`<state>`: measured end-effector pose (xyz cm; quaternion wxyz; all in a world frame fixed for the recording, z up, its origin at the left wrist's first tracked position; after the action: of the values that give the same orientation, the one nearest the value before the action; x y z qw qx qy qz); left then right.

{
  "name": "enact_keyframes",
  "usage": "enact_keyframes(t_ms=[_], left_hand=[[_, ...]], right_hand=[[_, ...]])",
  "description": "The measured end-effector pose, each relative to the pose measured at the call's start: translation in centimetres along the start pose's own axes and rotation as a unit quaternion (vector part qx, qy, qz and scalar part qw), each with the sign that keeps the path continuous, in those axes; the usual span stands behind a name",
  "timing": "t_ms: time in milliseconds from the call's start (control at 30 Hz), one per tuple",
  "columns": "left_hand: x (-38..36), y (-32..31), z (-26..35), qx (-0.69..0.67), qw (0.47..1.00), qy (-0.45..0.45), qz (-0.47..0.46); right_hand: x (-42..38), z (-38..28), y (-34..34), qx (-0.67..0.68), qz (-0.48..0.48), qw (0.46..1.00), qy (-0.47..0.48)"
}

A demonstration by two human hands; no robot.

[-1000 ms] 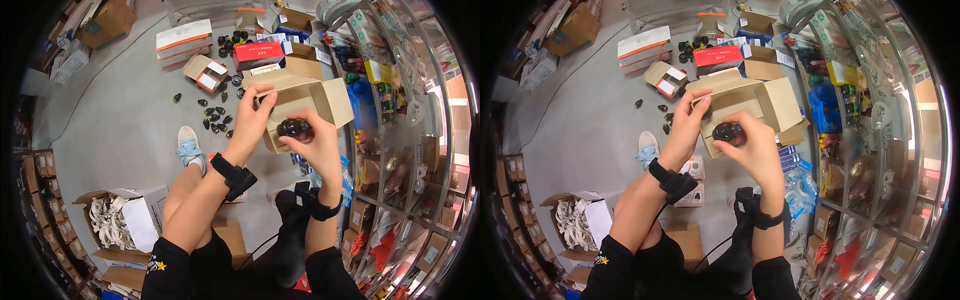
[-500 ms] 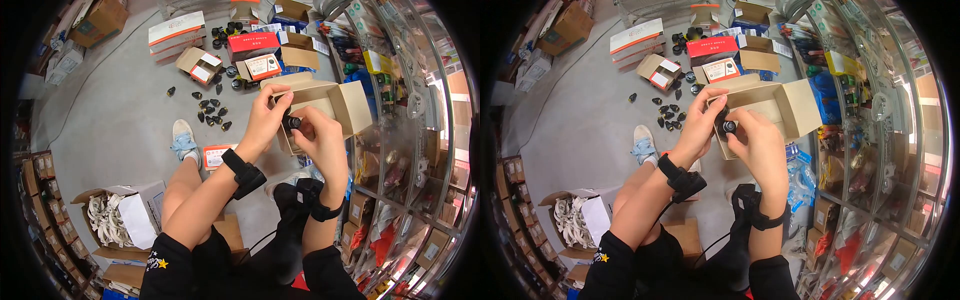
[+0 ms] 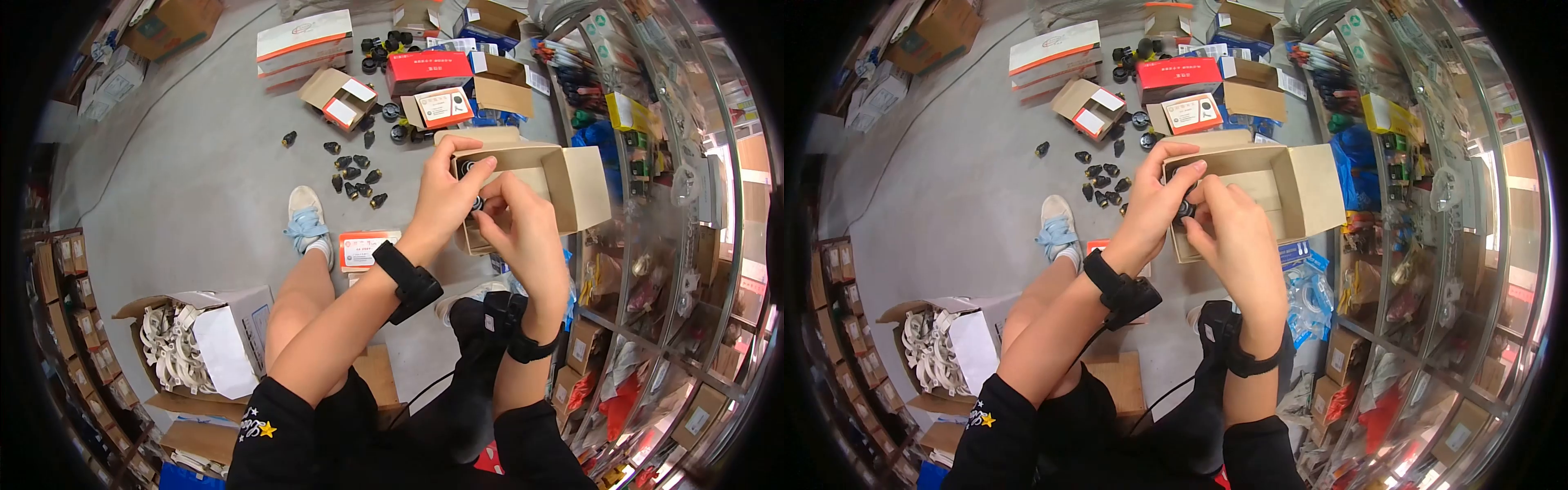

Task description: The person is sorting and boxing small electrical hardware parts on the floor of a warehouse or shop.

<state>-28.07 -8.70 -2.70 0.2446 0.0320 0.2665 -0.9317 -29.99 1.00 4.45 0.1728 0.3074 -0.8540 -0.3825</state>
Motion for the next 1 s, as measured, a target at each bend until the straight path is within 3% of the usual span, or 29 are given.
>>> enact_keyframes(t_ms=[133,300,433,533,600,633,667,733,800,833,867,967,1000], left_hand=[[-0.1,0.1,0.8,0.018,1.000,-0.004,-0.005],[0.2,0.4,1.1,0.022,1.000,-0.009,-0.004],[0.5,0.8,1.6,0.005,0.999,-0.031,0.009],[0.8,1.2,1.6,-0.020,0.999,-0.018,0.020],[0.9,1.5,1.5,-0.039,0.999,-0.014,0.031],[0.9,1.5,1.5,-0.046,0.998,-0.003,0.046],[1.0,1.6,1.5,-0.054,0.997,0.008,0.060],[1.0,1.5,1.4,-0.059,0.996,-0.015,0.068],[0.7,1.1,1.6,-0.020,0.995,-0.042,0.088],[0.5,0.7,1.4,-0.060,0.991,-0.048,0.110],[0.1,0.4,1.7,-0.074,0.990,-0.059,0.104],[-0.4,-0.5,1.5,-0.078,0.989,-0.073,0.098],[-0.7,-0.6,1.6,-0.034,0.995,-0.039,0.088]], right_hand=[[0.1,-0.1,-0.4,-0.012,0.010,1.000,0.012],[0.0,-1.1,-0.2,0.019,-0.009,0.999,-0.040],[-0.2,-1.2,-0.1,0.023,0.004,1.000,-0.006],[-0.2,-2.3,1.6,-0.053,0.117,0.985,0.112],[-0.8,-2.0,2.5,-0.001,0.279,0.955,0.100],[-1.2,-1.4,3.0,0.001,0.390,0.915,0.099],[-1.6,0.7,3.3,0.064,0.485,0.868,0.089],[-1.9,4.1,3.7,0.250,0.546,0.798,0.043],[0.0,6.7,1.7,0.250,0.590,0.760,-0.110],[0.4,9.8,-0.3,0.300,0.560,0.768,-0.085],[0.5,12.3,-2.6,0.328,0.508,0.787,-0.120],[1.0,18.5,-12.7,0.295,0.231,0.881,-0.288],[1.0,20.2,-16.3,0.251,0.139,0.904,-0.317]])
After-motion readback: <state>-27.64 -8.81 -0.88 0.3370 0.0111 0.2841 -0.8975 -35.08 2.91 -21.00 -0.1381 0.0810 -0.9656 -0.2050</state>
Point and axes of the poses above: each hand's wrist, its own x-axis towards the middle knuckle, its own y-axis out of the back of the hand, z = x × y, the point moved 2 cm from there along x, towards the middle knuckle, and after that the axes turned 2 degrees about z, right-handed, at the moved point
